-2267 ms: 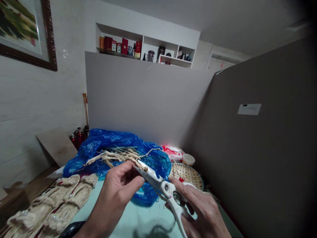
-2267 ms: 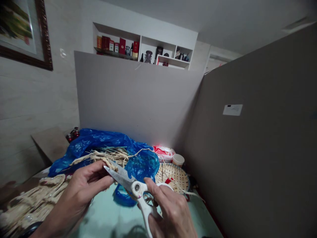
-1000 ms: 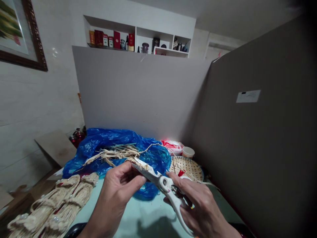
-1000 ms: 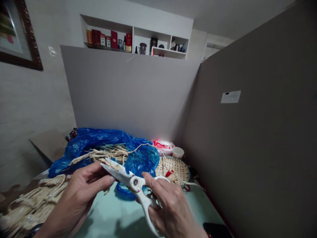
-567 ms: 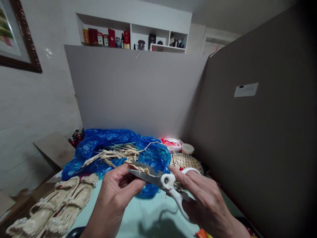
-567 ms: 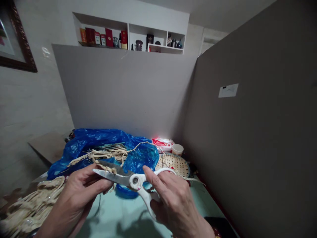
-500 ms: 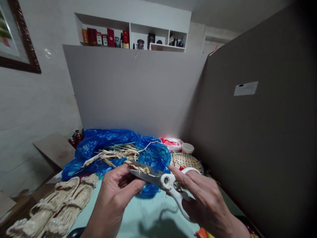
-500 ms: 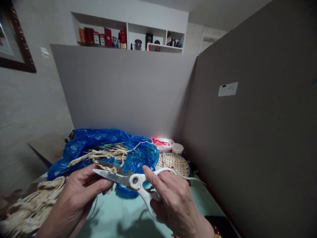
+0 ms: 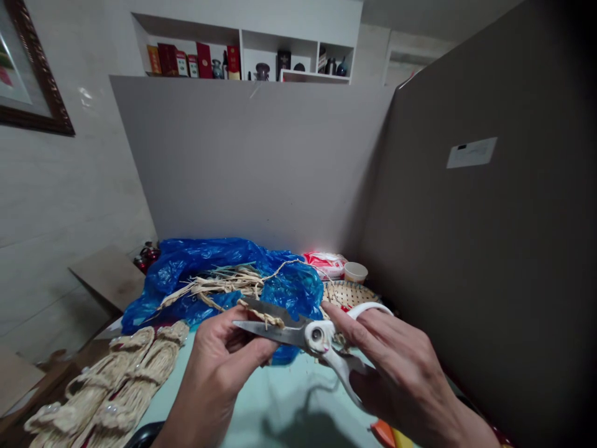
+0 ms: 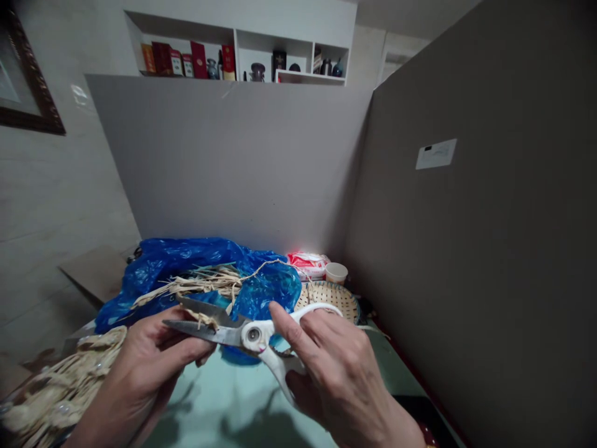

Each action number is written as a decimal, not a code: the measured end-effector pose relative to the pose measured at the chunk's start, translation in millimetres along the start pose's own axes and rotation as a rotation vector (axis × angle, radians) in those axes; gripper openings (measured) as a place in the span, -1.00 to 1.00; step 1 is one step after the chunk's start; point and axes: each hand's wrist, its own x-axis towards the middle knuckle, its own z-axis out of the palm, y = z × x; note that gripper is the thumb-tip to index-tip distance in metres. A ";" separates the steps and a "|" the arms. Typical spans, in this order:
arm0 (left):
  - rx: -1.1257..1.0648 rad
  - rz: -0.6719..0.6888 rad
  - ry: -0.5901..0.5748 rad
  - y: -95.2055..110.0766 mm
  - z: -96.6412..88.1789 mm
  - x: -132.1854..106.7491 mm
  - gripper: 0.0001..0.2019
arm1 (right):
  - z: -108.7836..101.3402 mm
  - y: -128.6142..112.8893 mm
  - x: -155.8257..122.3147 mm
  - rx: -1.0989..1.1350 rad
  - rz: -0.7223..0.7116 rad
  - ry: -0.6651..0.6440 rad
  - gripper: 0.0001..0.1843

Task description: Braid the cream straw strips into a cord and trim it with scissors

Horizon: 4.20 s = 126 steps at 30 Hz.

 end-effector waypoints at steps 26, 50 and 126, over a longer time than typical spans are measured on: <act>-0.142 -0.105 -0.085 -8.8 4.3 3.8 -0.93 | -4.9 1.9 0.2 0.184 0.122 -0.206 -0.23; 0.075 -0.093 -0.095 -9.5 3.8 3.2 -0.86 | -10.7 1.7 17.7 1.159 0.932 -0.165 -0.55; 0.246 -0.199 -0.283 -22.4 9.8 1.0 -0.84 | 5.1 -31.1 23.3 1.508 0.937 0.167 -0.44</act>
